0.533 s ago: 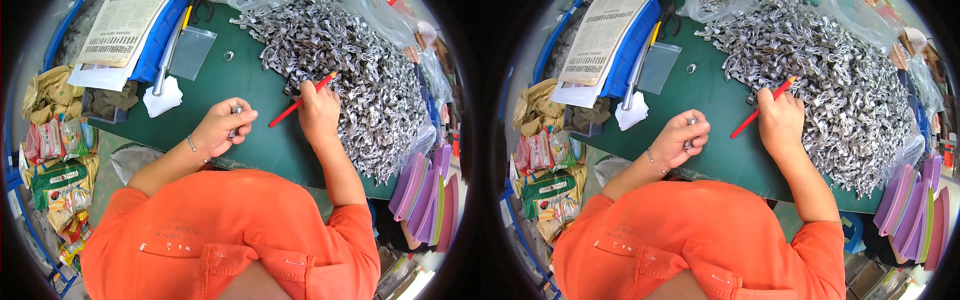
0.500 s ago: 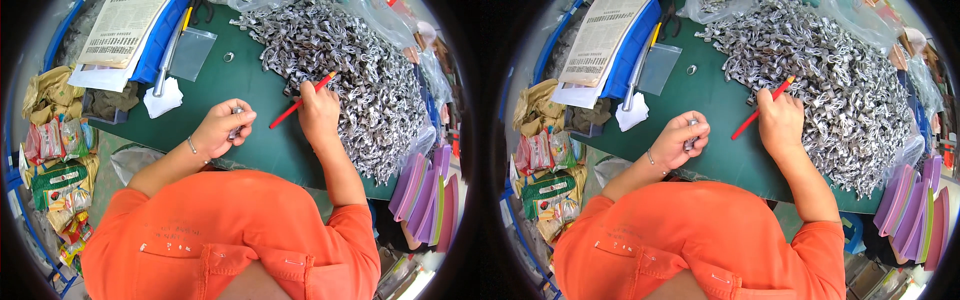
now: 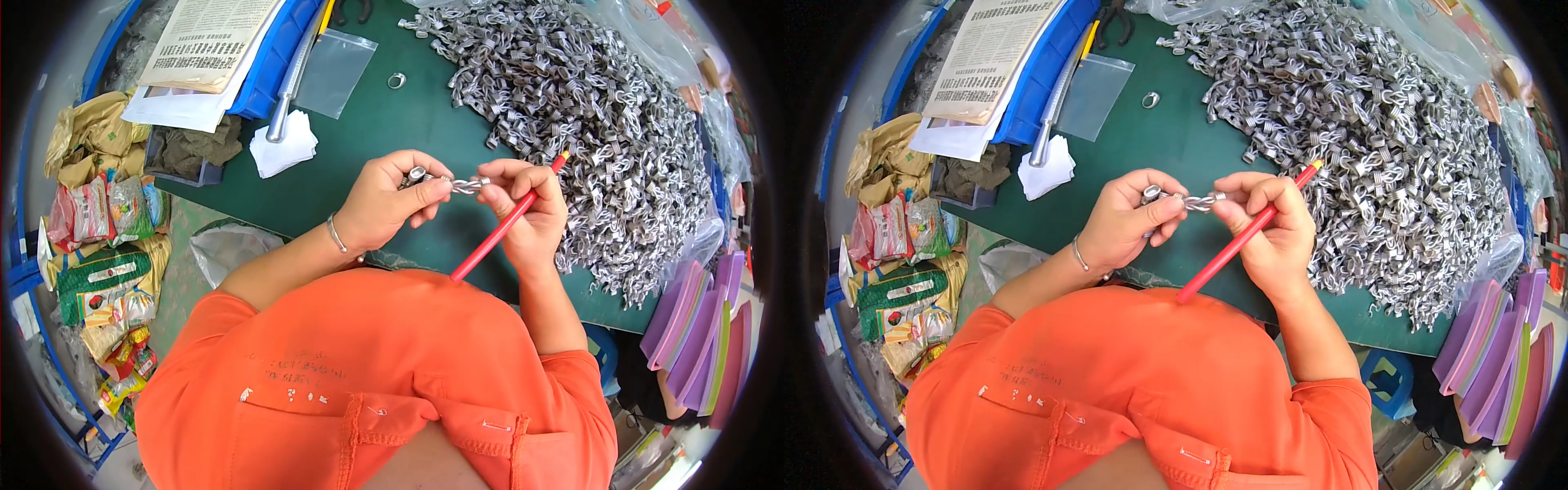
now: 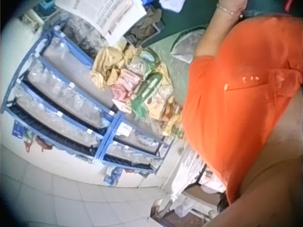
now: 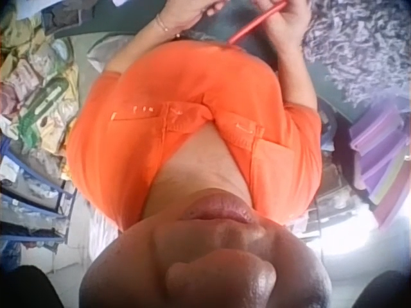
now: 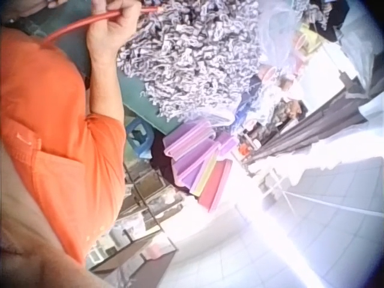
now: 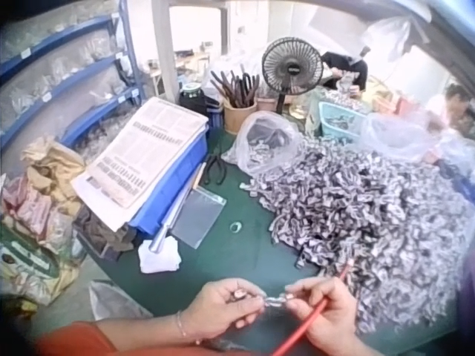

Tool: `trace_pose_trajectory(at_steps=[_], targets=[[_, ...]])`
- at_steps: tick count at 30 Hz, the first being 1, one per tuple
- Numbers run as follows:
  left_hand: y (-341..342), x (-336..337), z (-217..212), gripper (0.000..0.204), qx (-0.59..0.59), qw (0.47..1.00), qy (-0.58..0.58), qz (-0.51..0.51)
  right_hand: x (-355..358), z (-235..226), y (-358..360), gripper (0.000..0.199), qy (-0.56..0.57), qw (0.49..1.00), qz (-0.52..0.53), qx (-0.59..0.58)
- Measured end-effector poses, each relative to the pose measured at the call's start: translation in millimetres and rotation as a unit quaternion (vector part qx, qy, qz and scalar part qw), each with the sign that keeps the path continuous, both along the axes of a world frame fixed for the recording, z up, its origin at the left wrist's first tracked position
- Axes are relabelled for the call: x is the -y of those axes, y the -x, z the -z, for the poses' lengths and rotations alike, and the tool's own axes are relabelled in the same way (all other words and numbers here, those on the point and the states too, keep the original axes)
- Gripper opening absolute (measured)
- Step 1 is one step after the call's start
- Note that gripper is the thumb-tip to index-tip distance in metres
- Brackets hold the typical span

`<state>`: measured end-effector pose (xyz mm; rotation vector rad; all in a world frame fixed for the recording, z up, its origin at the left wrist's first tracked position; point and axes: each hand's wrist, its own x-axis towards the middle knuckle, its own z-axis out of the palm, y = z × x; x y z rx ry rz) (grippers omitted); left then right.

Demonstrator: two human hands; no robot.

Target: The person assembles small silver metal components by hand using a red tool to press parts together.

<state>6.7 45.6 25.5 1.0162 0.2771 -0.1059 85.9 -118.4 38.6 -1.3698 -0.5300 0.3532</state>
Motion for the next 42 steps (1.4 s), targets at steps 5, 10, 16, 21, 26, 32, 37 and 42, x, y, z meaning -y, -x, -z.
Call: trace_pose_trajectory(at_steps=[5, 10, 16, 21, 26, 32, 37, 42], targets=[[3, -2, 4, 0.014, 0.2, 0.938, -0.278, -0.061, 3, 7, 2, 0.03, -0.017, 0.999, -0.009, 0.045], [4, -1, -2, 0.02, 0.188, 0.928, -0.313, -0.072, 2, 8, 2, 0.032, -0.063, 0.997, -0.021, 0.044], [4, 1, -1, 0.021, 0.197, 0.921, -0.325, -0.089, 2, 9, 5, 0.033, -0.08, 0.997, -0.017, -0.005], [5, 1, -2, 0.017, 0.21, 0.915, -0.329, -0.097, 3, 9, 5, 0.029, -0.068, 0.997, -0.01, -0.044], [4, -4, -4, 0.012, -0.014, 0.997, 0.03, 0.069, 3, 6, 7, 0.024, -0.036, 0.996, -0.006, -0.076], [6, -1, 3, 0.013, -0.047, 0.983, 0.168, 0.049, 2, 9, 3, 0.012, -0.016, 0.998, 0.008, -0.065], [5, 0, 2, 0.011, -0.006, 0.996, 0.085, 0.022, 7, 5, -2, 0.042, -0.028, 0.997, 0.069, 0.026], [4, -1, -1, 0.011, 0.007, 0.998, 0.062, 0.009, 14, 6, 1, 0.033, 0.008, 0.992, 0.098, 0.083]])
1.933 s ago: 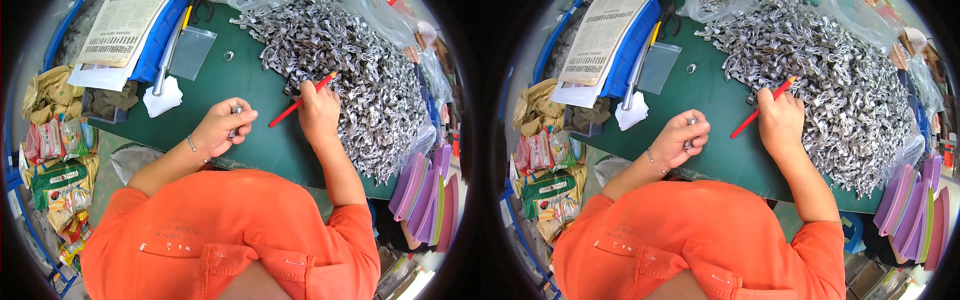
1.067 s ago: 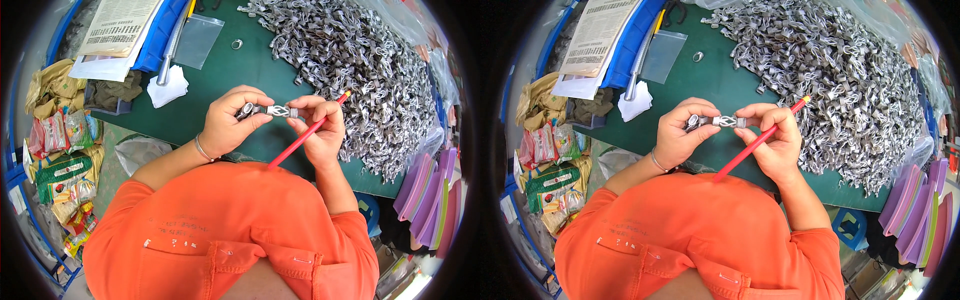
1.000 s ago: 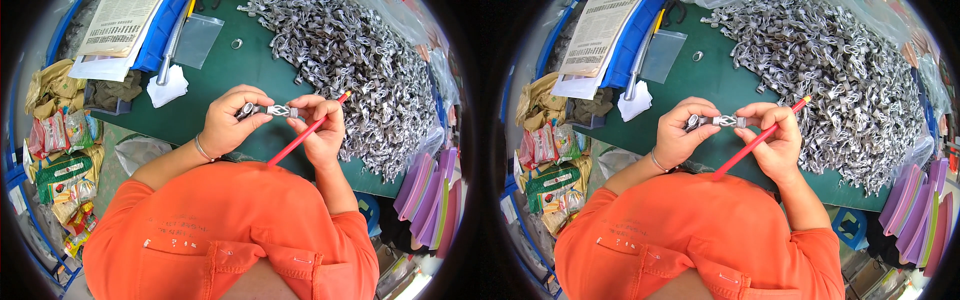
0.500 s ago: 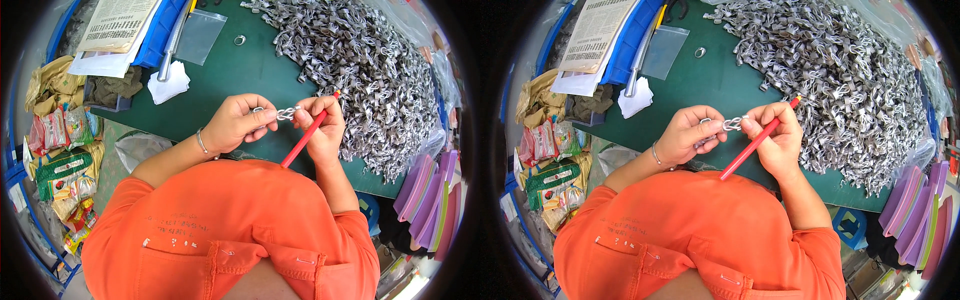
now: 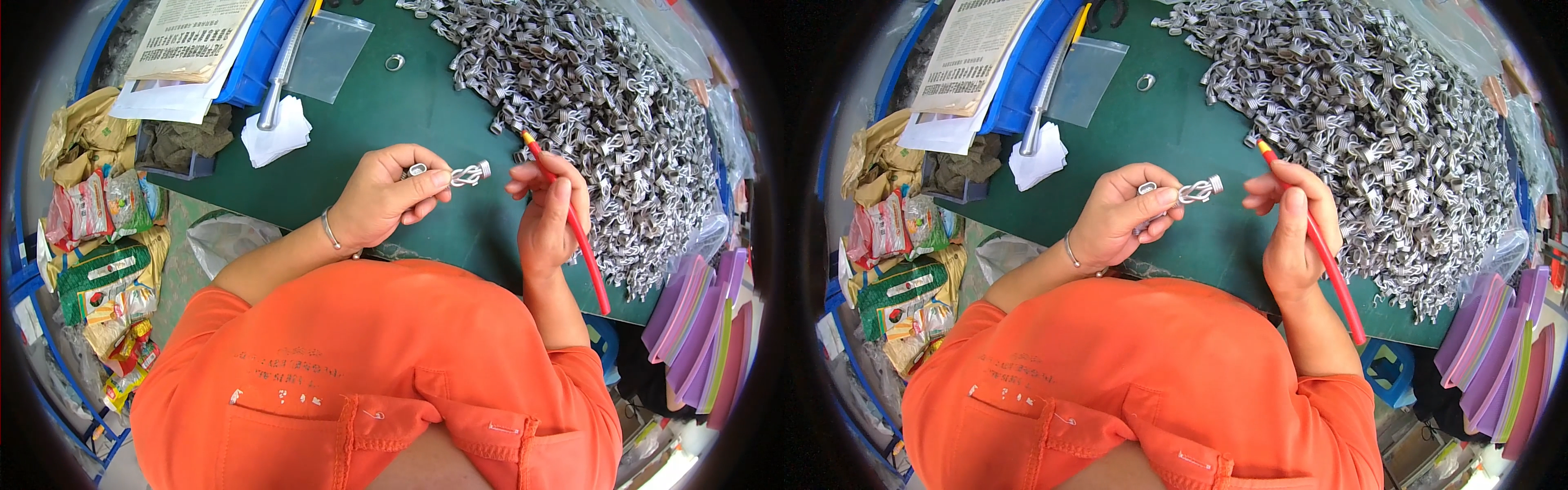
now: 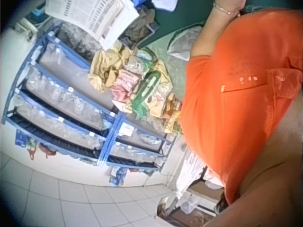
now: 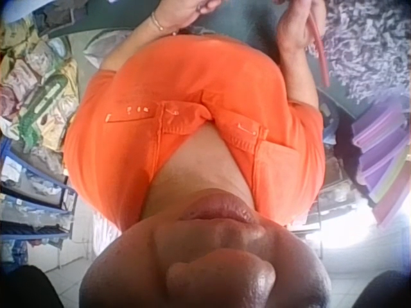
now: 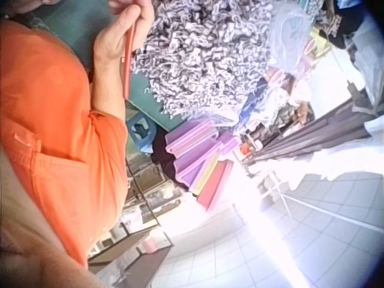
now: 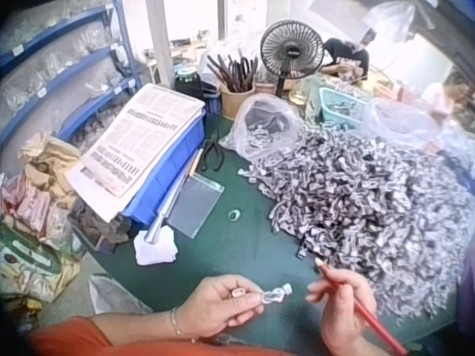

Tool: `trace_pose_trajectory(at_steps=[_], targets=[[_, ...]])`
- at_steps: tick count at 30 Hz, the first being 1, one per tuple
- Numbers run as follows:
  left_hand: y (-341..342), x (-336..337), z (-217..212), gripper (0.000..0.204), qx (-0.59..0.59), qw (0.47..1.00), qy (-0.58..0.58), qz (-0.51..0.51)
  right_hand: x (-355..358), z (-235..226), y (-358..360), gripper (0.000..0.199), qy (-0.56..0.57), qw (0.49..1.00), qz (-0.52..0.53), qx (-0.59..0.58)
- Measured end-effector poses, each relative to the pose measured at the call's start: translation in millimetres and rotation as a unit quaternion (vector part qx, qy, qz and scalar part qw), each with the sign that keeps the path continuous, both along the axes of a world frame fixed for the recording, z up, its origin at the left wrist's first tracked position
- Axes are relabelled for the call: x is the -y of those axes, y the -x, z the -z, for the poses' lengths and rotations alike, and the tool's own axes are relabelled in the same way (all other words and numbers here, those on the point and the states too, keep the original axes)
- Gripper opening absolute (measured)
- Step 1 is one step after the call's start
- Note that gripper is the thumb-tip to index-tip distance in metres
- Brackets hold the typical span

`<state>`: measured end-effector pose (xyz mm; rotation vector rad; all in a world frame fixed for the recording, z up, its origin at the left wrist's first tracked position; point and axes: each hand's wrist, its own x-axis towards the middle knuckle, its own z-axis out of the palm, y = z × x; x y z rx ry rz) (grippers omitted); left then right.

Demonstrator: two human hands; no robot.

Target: The person assembles small silver metal components by hand using a red tool to press parts together.

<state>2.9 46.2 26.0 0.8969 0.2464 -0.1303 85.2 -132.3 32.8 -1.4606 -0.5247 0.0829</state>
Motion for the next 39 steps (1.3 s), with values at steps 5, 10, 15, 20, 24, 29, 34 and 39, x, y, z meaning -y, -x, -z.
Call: trace_pose_trajectory(at_steps=[5, 10, 15, 20, 24, 29, 34, 39], targets=[[-2, 1, 5, 0.01, 0.194, 0.903, -0.379, -0.054, -11, -5, 0, 0.016, 0.02, 0.982, -0.088, -0.164], [-2, 0, -6, 0.017, 0.186, 0.89, -0.405, -0.096, -13, 6, 1, 0.022, -0.075, 0.971, -0.128, -0.187], [-3, 0, -5, 0.018, 0.219, 0.895, -0.378, -0.091, -15, 17, 9, 0.027, -0.115, 0.974, -0.113, -0.157], [-5, 0, -5, 0.021, -0.028, 0.998, -0.027, -0.041, -15, -2, 6, 0.028, 0.017, 0.985, -0.152, 0.077], [-5, -1, 9, 0.023, -0.11, 0.981, 0.151, -0.05, -21, 2, -23, 0.026, 0.227, 0.921, -0.038, 0.314], [-2, -7, 23, 0.014, -0.063, 0.99, 0.124, -0.039, -32, 2, -60, 0.022, 0.43, 0.817, 0.064, 0.378], [0, -11, 13, 0.015, -0.068, 0.987, 0.128, -0.063, -32, -3, -59, 0.016, 0.391, 0.843, 0.068, 0.363], [-5, -6, 8, 0.02, -0.096, 0.991, 0.055, -0.077, -33, -5, -25, 0.024, 0.073, 0.994, -0.073, 0.046]])
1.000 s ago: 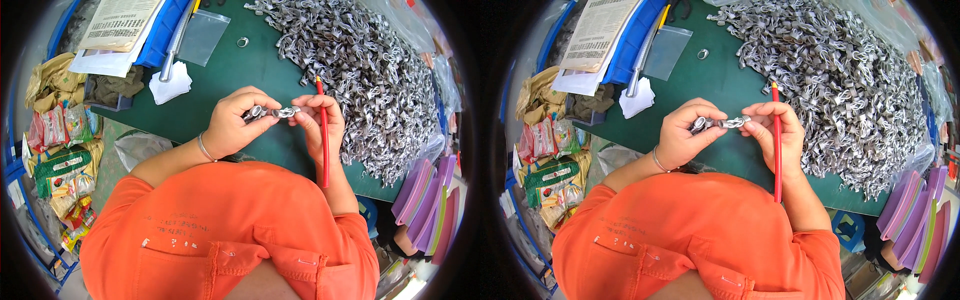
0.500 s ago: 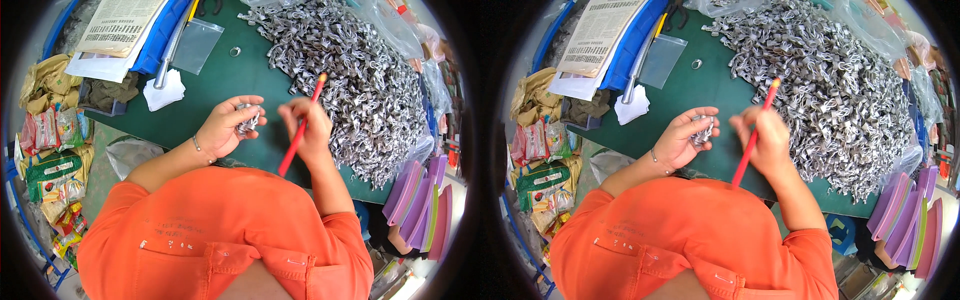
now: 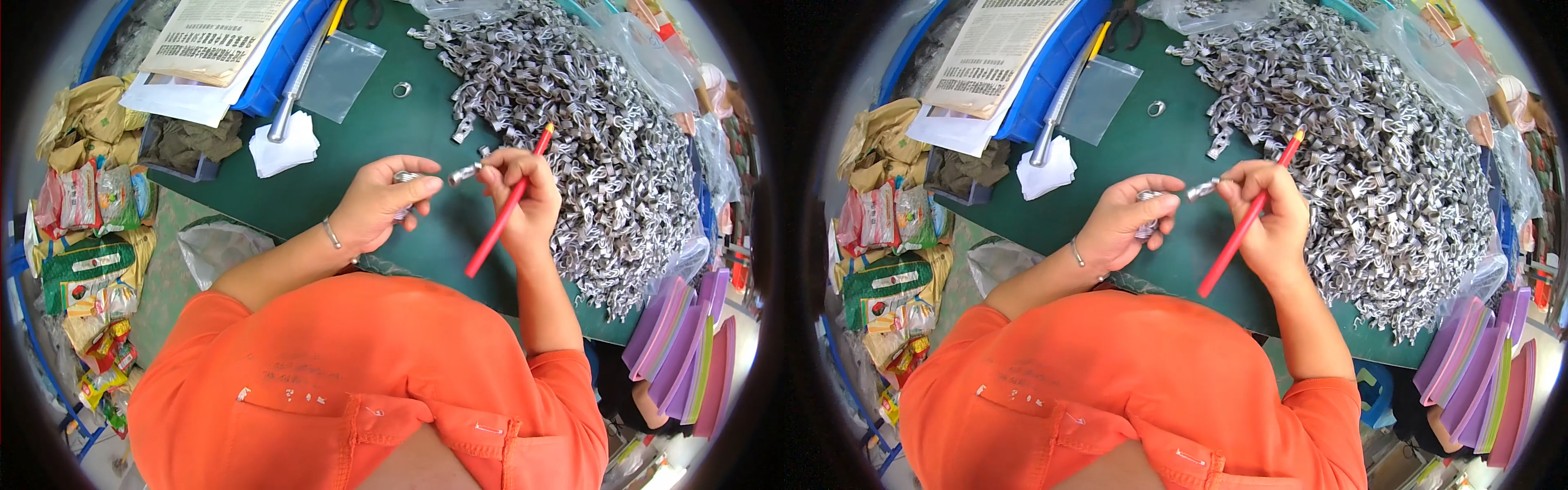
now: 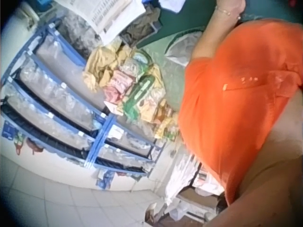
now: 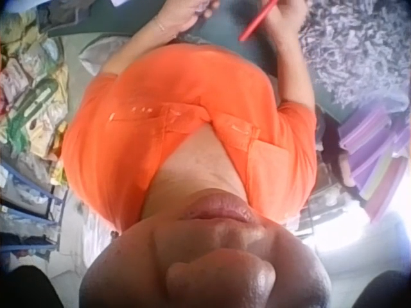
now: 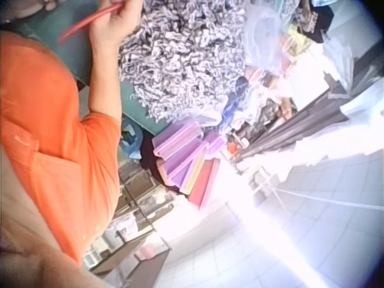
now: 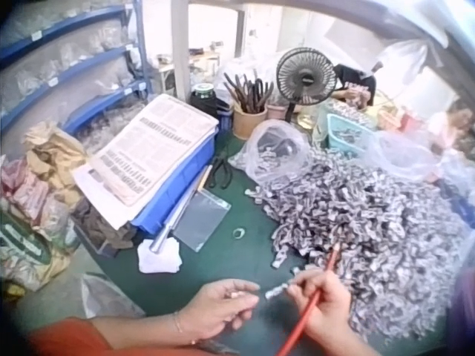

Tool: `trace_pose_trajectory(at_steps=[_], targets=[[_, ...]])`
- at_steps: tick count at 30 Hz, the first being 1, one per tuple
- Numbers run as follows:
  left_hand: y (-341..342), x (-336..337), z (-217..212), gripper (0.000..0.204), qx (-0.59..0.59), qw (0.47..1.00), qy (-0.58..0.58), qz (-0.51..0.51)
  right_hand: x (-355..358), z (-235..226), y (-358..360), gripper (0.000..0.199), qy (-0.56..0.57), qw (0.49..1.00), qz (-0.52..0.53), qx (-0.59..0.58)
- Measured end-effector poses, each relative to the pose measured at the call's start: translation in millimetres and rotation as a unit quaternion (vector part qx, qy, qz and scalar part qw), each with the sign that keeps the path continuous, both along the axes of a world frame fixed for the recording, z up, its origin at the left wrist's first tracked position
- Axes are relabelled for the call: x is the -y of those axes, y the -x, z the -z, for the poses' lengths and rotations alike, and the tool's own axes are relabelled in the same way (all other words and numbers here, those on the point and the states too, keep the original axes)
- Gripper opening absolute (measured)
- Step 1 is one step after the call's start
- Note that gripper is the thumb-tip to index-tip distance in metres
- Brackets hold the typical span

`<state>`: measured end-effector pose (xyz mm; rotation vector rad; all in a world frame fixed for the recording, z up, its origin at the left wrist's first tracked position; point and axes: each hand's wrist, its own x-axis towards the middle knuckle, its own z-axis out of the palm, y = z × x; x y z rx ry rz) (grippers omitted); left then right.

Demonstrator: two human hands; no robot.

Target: The person assembles small silver metal components by hand using a red tool to press parts together.

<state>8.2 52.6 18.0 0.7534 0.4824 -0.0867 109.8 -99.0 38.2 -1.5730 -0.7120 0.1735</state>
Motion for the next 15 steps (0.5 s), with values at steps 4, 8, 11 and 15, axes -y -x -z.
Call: trace_pose_trajectory(at_steps=[4, 8, 11, 15], targets=[[0, 2, -8, 0.021, 0.048, 0.998, -0.018, 0.034, 9, 12, 10, 0.026, -0.043, 0.998, -0.029, 0.044], [0, 2, -10, 0.021, 0.082, 0.99, -0.1, 0.049, 9, 15, 16, 0.027, -0.124, 0.992, -0.028, 0.017], [1, 0, -13, 0.02, 0.069, 0.98, -0.167, 0.078, 12, 16, 16, 0.025, -0.117, 0.99, -0.073, 0.036], [3, 1, -14, 0.015, 0.135, 0.923, -0.356, 0.052, 16, 12, 20, 0.02, -0.112, 0.974, -0.07, -0.186]])
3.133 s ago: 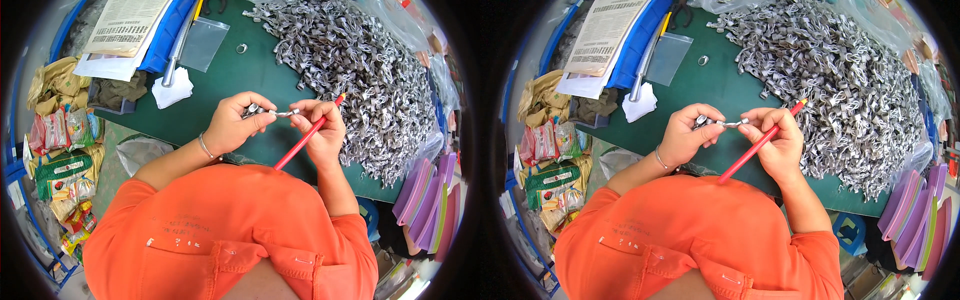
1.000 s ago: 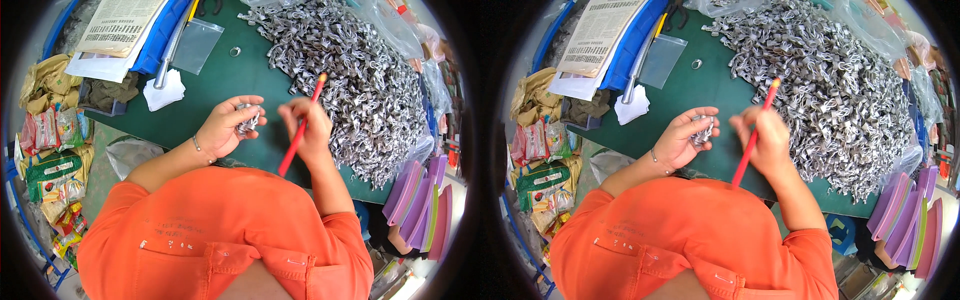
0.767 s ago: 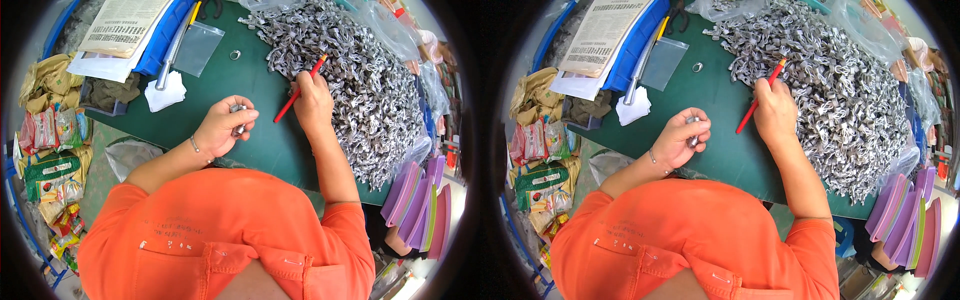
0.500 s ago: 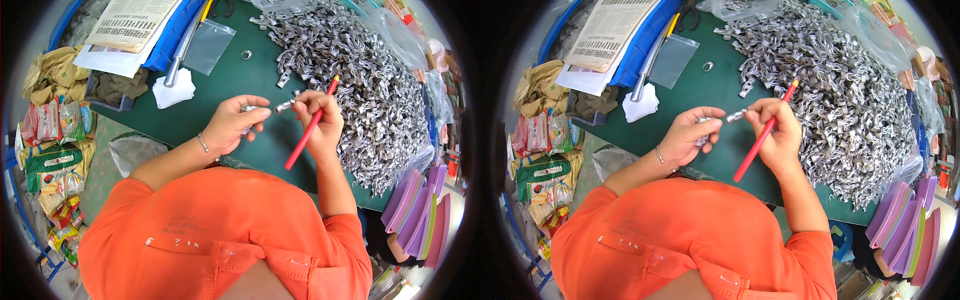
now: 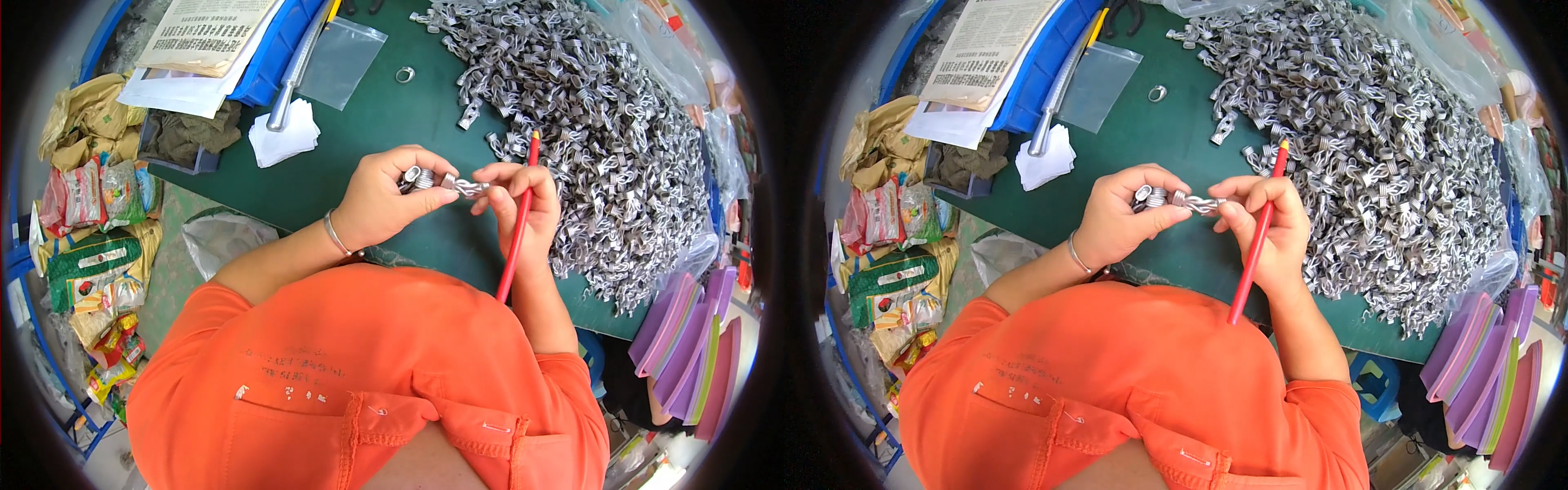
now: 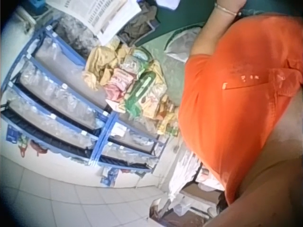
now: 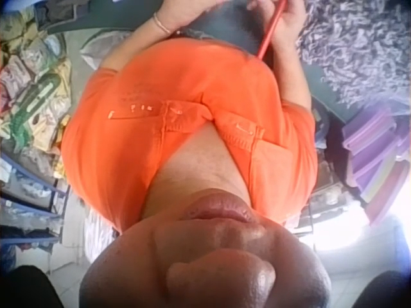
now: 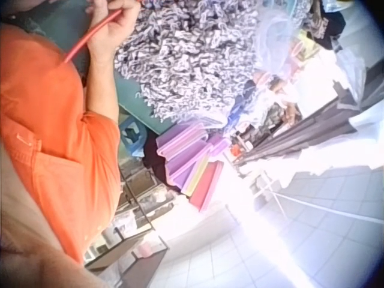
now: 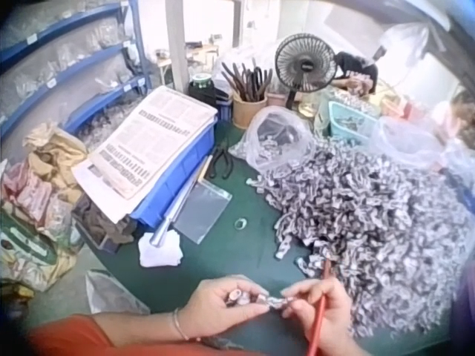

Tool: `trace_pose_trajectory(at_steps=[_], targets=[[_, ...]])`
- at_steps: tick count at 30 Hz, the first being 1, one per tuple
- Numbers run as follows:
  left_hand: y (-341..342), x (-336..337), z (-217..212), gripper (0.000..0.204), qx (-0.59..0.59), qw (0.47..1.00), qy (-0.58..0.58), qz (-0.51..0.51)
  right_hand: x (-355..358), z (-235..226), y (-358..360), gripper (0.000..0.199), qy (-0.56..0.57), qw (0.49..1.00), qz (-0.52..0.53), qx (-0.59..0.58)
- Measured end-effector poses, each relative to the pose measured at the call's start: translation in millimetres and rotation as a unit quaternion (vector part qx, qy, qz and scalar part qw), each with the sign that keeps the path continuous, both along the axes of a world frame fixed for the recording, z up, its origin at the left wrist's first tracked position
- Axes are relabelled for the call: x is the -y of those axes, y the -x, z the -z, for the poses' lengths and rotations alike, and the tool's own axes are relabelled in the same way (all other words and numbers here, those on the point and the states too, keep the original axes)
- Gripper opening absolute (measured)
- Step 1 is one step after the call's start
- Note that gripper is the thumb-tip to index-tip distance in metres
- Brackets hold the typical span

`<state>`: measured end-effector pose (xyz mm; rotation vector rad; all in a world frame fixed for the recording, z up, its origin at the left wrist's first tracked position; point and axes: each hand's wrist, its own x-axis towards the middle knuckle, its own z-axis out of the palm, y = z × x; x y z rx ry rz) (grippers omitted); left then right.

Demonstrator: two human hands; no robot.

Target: The person assembles small silver metal components by hand using a red tool to press parts together.

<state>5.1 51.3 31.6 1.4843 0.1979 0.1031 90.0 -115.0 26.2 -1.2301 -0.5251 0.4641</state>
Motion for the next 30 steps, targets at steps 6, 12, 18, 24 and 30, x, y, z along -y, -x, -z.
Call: trace_pose_trajectory(at_steps=[6, 12, 18, 24, 30], targets=[[-2, 3, -1, 0.02, 0.166, 0.983, -0.08, 0.018, 0, 21, 0, 0.025, -0.088, 0.991, -0.057, -0.078], [1, 4, 0, 0.018, 0.037, 0.996, 0.084, 0.021, 1, 11, 8, 0.038, -0.032, 0.986, 0.073, 0.149], [6, 5, 16, 0.023, -0.121, 0.886, 0.445, 0.055, -9, -16, 11, 0.039, -0.006, 0.915, 0.019, 0.403], [63, -52, 28, 0.015, -0.052, 0.882, 0.466, 0.053, -2, -9, -35, 0.018, 0.315, 0.825, 0.136, 0.449], [193, -143, 37, 0.016, -0.061, 0.956, 0.279, 0.065, -16, 5, -49, 0.02, 0.408, 0.702, 0.044, 0.582]])
